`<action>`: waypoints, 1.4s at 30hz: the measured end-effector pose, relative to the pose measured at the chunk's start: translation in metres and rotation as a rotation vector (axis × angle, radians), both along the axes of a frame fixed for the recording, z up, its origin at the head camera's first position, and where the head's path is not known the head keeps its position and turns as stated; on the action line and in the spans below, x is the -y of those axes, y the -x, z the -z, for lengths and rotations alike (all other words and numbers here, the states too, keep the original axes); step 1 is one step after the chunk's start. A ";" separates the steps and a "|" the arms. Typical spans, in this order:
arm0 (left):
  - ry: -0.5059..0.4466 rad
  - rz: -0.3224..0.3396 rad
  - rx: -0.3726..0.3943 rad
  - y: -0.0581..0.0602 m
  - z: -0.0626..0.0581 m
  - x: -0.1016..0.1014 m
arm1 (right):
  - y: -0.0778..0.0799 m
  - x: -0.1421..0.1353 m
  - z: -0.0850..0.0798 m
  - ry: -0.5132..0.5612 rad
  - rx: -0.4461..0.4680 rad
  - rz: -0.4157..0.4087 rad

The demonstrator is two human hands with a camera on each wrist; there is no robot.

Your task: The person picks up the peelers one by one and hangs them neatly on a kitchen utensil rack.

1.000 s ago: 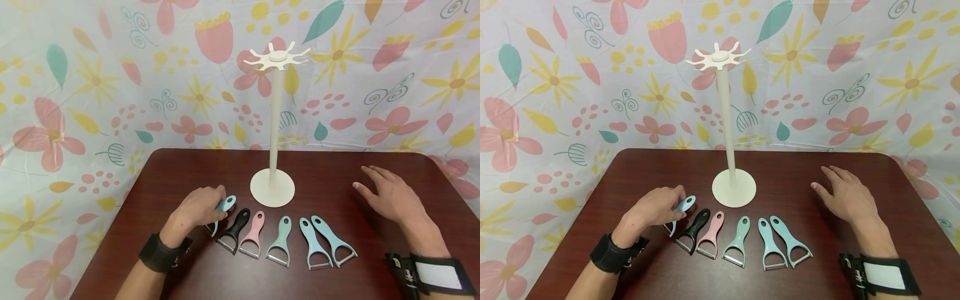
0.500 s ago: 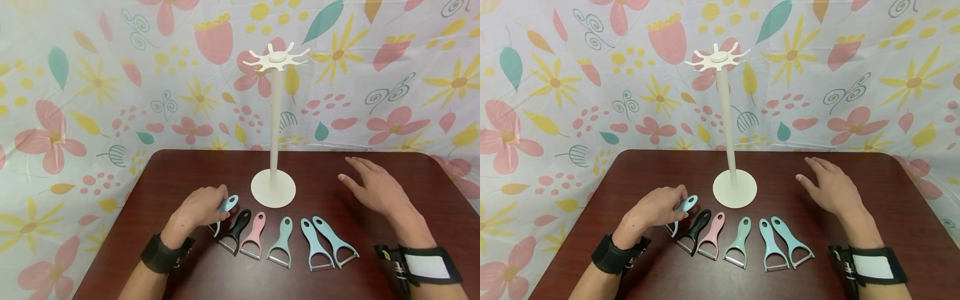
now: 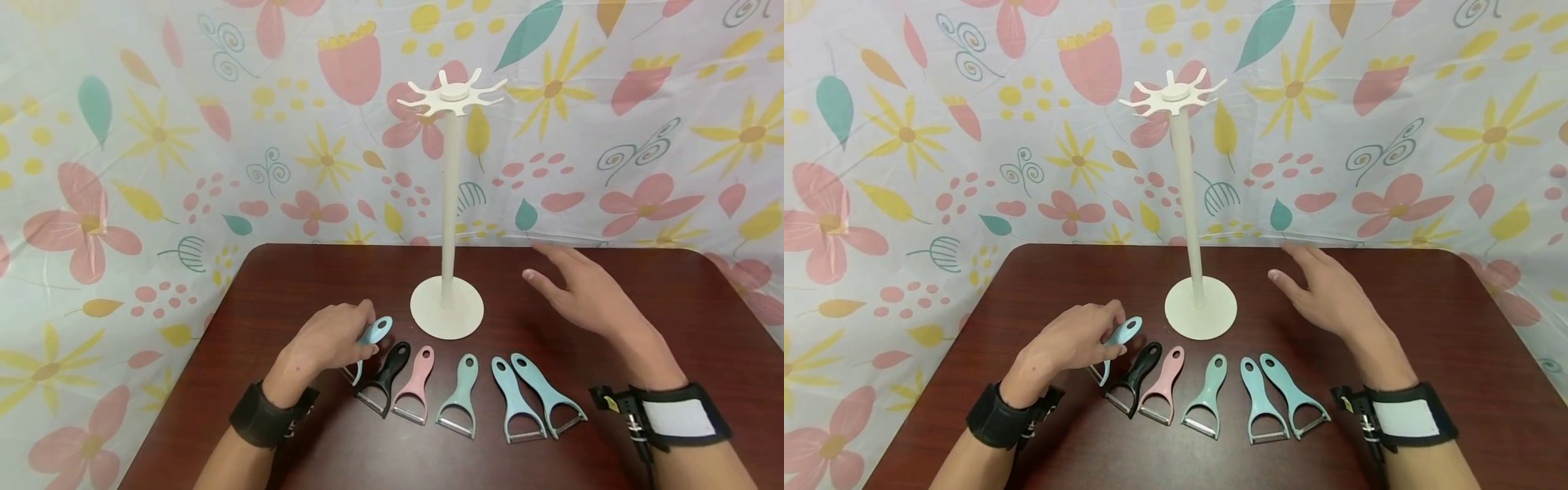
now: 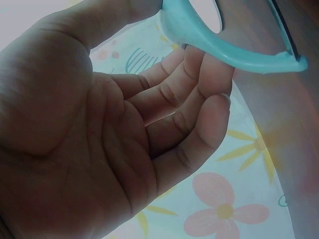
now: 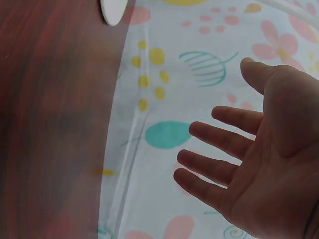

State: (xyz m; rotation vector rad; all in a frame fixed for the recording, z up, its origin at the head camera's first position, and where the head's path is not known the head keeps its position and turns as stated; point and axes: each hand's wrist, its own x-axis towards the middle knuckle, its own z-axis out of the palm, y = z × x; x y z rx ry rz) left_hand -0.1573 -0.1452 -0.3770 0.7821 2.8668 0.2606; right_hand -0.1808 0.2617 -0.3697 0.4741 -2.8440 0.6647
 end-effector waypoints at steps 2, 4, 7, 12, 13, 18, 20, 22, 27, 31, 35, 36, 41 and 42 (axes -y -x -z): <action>0.003 0.001 -0.007 0.000 -0.001 -0.001 | 0.001 0.005 -0.003 0.010 0.012 -0.007; 0.003 0.000 -0.015 0.000 -0.002 -0.001 | 0.003 0.011 -0.006 0.019 0.027 -0.015; 0.001 0.002 -0.033 -0.001 -0.004 -0.001 | 0.006 0.021 -0.010 0.025 0.038 -0.027; -0.025 0.004 -0.052 -0.001 -0.008 -0.003 | 0.008 0.035 -0.016 0.048 0.035 -0.046; -0.031 0.003 -0.055 -0.002 -0.009 -0.003 | 0.009 0.038 -0.017 0.054 0.032 -0.050; -0.047 0.001 -0.064 -0.003 -0.015 -0.004 | 0.010 0.049 -0.020 0.084 0.014 -0.081; -0.050 0.006 -0.071 -0.003 -0.017 -0.005 | 0.010 0.053 -0.022 0.099 0.006 -0.099; -0.049 0.015 -0.084 -0.003 -0.019 -0.005 | 0.010 0.057 -0.024 0.114 -0.002 -0.117; -0.065 0.034 -0.123 -0.002 -0.024 -0.005 | 0.011 0.066 -0.028 0.169 -0.014 -0.164; -0.090 0.038 -0.150 -0.001 -0.028 -0.007 | 0.012 0.076 -0.032 0.193 -0.016 -0.185; -0.115 0.041 -0.176 -0.001 -0.031 -0.008 | 0.013 0.084 -0.033 0.211 -0.018 -0.198; -0.124 0.044 -0.184 -0.001 -0.032 -0.008 | 0.013 0.085 -0.033 0.216 -0.021 -0.205; -0.179 0.058 -0.240 0.001 -0.035 -0.011 | 0.016 0.092 -0.033 0.259 -0.030 -0.251; -0.187 0.057 -0.253 0.001 -0.036 -0.011 | 0.017 0.094 -0.033 0.276 -0.029 -0.267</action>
